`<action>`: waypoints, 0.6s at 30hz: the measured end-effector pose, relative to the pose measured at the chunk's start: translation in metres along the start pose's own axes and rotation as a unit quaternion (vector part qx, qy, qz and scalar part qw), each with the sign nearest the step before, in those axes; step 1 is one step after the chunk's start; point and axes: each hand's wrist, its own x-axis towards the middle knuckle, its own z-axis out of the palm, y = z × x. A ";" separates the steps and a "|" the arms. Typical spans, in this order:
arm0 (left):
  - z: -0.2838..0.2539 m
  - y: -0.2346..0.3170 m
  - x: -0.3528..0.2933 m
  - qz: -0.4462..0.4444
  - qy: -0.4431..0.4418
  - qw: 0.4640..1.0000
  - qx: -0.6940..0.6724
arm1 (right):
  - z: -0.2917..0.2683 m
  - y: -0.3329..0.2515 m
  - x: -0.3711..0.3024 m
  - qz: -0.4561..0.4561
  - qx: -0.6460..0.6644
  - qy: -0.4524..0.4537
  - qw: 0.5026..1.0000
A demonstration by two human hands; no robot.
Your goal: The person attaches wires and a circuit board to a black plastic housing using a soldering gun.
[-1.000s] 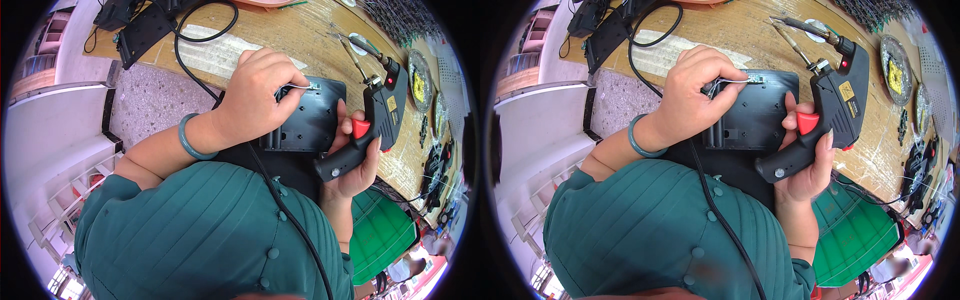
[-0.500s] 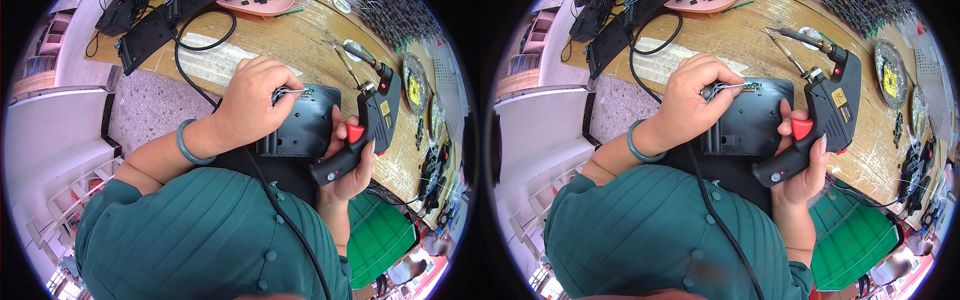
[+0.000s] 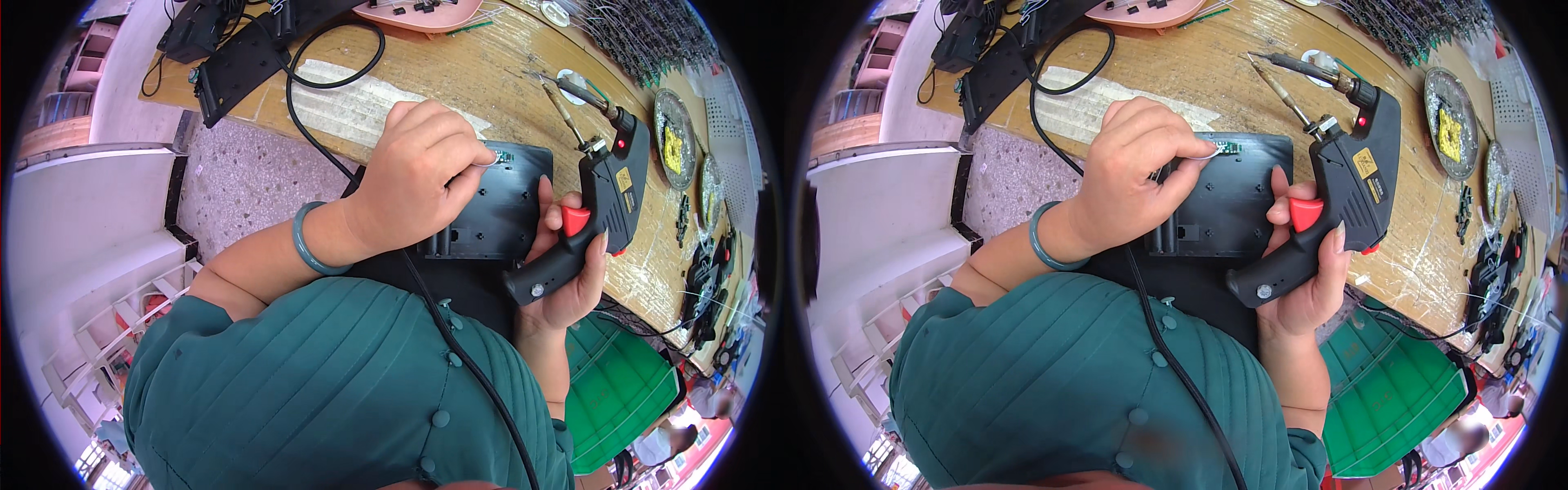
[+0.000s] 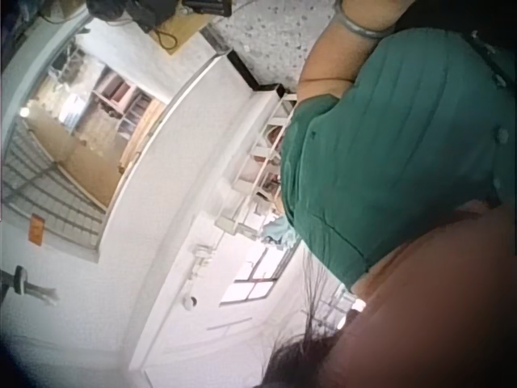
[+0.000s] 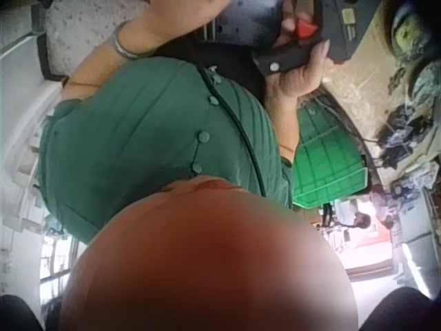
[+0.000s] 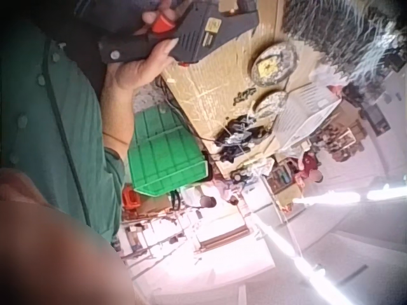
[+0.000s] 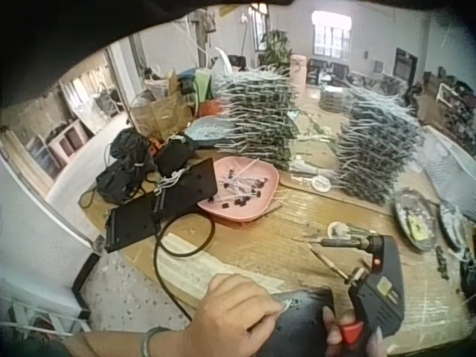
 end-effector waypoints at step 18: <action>-0.002 -0.004 -0.001 -0.061 -0.029 0.994 -0.087 | -0.009 -0.020 -0.007 0.012 0.099 0.028 0.995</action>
